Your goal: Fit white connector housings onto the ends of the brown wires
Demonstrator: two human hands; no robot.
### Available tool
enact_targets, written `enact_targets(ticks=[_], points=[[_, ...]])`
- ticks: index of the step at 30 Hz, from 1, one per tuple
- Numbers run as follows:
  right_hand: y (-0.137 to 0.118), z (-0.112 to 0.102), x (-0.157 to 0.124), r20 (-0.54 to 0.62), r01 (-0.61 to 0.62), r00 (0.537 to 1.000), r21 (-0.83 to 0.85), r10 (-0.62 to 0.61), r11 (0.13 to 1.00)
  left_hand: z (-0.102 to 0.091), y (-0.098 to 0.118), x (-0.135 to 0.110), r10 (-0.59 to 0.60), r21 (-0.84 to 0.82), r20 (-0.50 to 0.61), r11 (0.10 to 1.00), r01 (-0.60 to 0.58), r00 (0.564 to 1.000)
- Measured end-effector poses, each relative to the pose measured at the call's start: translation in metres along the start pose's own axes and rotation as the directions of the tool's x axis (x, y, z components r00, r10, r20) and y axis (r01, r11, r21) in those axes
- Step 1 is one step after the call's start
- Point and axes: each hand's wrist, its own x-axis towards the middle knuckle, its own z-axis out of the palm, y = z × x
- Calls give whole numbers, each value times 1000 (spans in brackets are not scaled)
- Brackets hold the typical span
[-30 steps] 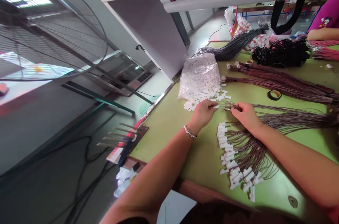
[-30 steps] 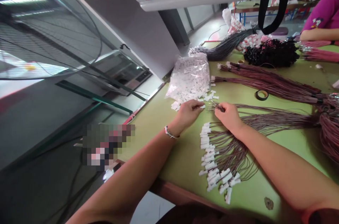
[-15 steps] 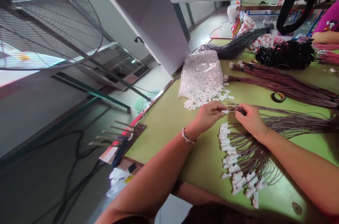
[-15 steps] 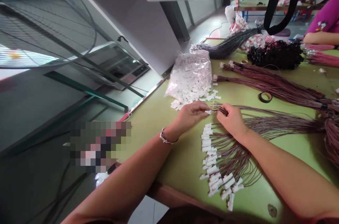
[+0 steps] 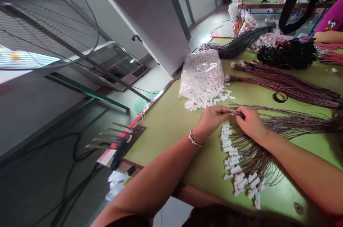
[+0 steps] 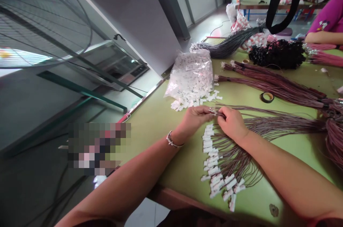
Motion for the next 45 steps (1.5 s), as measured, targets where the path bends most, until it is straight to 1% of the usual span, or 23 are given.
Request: enact_targets(ticks=[4,7,12,15,18,23,29,31,34,39,40,42,45], points=[[1,-1,1,40,-109,994,110,105,988,2,-3,1,-90,-110,8,990,91,996],[1,-2,3,21,-167,986,158,166,973,2,-5,2,-138,-157,-17,979,134,990],[-3,-2,5,-1,-141,990,63,141,988,2,-8,2,-163,-234,-44,961,149,986],[-3,-2,5,3,-140,990,18,140,990,4,-9,2,-154,-221,-36,965,142,987],[-3,-1,5,14,-137,991,-6,137,991,6,-11,3,-128,-183,-5,975,125,992],[-3,-1,5,51,-129,990,-3,129,992,9,-13,3,-141,-208,17,968,141,990],[-1,-2,5,-1,-134,991,48,134,990,11,-6,1,-141,-321,-24,939,126,990],[-1,-1,5,-15,-149,989,84,150,985,12,-6,1,-112,-329,-39,940,93,993],[-1,-1,6,-4,-189,981,154,192,970,12,-9,3,-36,-303,-50,953,20,998],[-4,-2,5,3,-222,974,193,226,956,12,-14,3,27,-211,-68,977,-41,997],[-5,-2,5,12,-234,972,204,237,951,11,-14,2,57,-169,-71,983,-69,996],[-6,-3,6,32,-262,965,240,262,935,9,-12,1,159,-42,-86,986,-163,983],[-6,-3,8,50,-288,957,304,287,908,9,-7,0,329,174,-77,934,-312,941]])
